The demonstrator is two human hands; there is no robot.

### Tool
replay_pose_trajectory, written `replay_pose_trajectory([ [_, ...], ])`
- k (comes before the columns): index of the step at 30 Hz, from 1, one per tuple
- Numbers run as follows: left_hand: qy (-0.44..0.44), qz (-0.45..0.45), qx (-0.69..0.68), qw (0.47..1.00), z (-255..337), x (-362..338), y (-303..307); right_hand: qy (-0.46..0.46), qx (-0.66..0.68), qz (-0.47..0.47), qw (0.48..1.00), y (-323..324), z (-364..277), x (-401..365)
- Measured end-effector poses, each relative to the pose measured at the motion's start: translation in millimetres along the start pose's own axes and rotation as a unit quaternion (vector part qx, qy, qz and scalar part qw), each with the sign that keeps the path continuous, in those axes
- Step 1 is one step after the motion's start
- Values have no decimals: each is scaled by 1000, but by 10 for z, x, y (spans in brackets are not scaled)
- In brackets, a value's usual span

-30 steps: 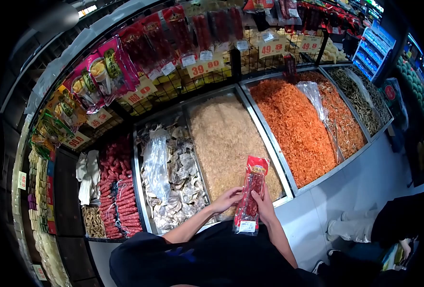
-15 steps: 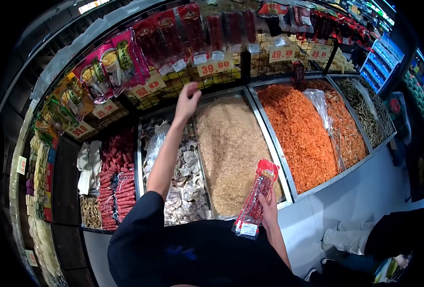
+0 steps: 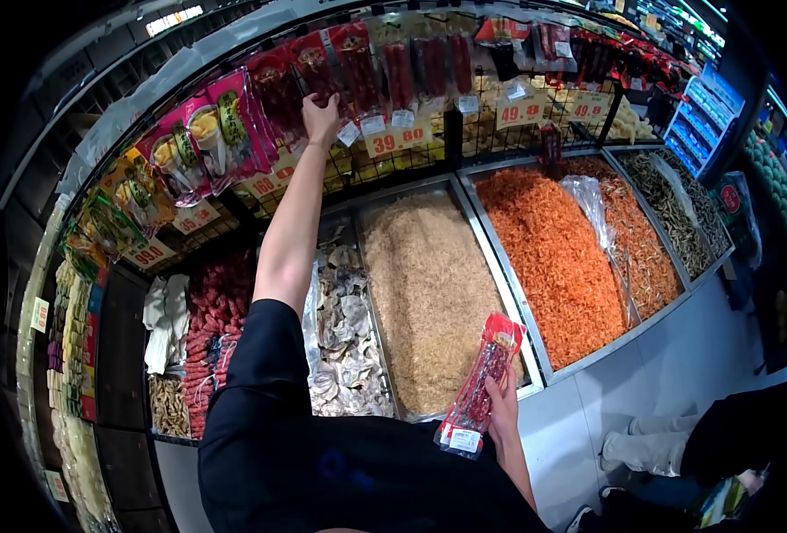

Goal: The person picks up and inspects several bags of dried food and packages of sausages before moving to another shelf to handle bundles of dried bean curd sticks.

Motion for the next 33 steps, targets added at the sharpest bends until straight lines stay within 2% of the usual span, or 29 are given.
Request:
replay_pose_trajectory([
  [3, 2, -3, -10, 1000, 67, -35, -51, -8, -7, 2, 1000, -11, -17, -8],
  [4, -31, 38, -10, 999, 132, -54, -30, -9, -4, 1, 1000, -6, -13, -4],
  [5, -31, 38, -10, 999, 152, -42, -7, -10, 0, -2, 1000, -3, -11, 1],
  [7, -33, -42, -94, 994, 137, 24, -79, -9, 1, 2, 1000, -1, -8, 8],
  [8, -73, -26, -172, 982, 173, 35, -84, -8, 1, 5, 1000, 4, -6, 7],
  [9, -73, -26, -172, 982, 292, -11, -5, -8, 1, 5, 1000, 3, -8, 5],
  [12, 39, -74, -315, 945, 901, -343, 457, -4, -1, 4, 1000, 4, 7, 23],
  [15, 20, -63, -408, 911, 1328, -694, 803, -18, 2, 1, 1000, 46, 38, 60],
  [17, 13, -101, -439, 893, 1423, -970, 968, -23, -11, 1, 1000, 26, 29, 54],
  [18, -8, -118, -427, 896, 1410, -1144, 1017, -26, -10, 1, 1000, 13, 25, 44],
  [19, 18, -129, -444, 887, 1414, -1378, 1032, -37, -15, 1, 999, -1, 22, 34],
  [23, 52, -278, -377, 882, 1073, -2491, 832, -24, -11, -4, 1000, -77, 7, 41],
  [25, 134, -350, -338, 863, 772, -3210, 652, 8, -7, -9, 1000, -168, -35, 41],
  [27, 201, -447, -225, 842, 284, -4042, 504, 38, -6, -12, 999, -219, -81, 8],
  [28, 279, -474, -272, 789, 417, -4319, 564, 51, -39, -23, 998, -249, -113, 4],
  [30, 244, -484, -357, 761, 260, -4994, 500, 53, -65, -28, 996, -422, -239, -75],
  [32, 312, -519, -363, 708, 376, -5420, 587, 23, -113, -28, 993, -240, -63, 66],
  [33, 291, -506, -377, 719, 367, -5603, 599, -6, -162, -29, 986, -178, 20, 122],
])
Point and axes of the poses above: each hand's wrist, its own x-axis towards the middle knuckle, its own y-axis out of the back of the hand, z = x × y, the point moved 5 cm from there along x, towards the middle knuckle, and after that the axes turned 9 degrees about -y, right-handed, at the moved point
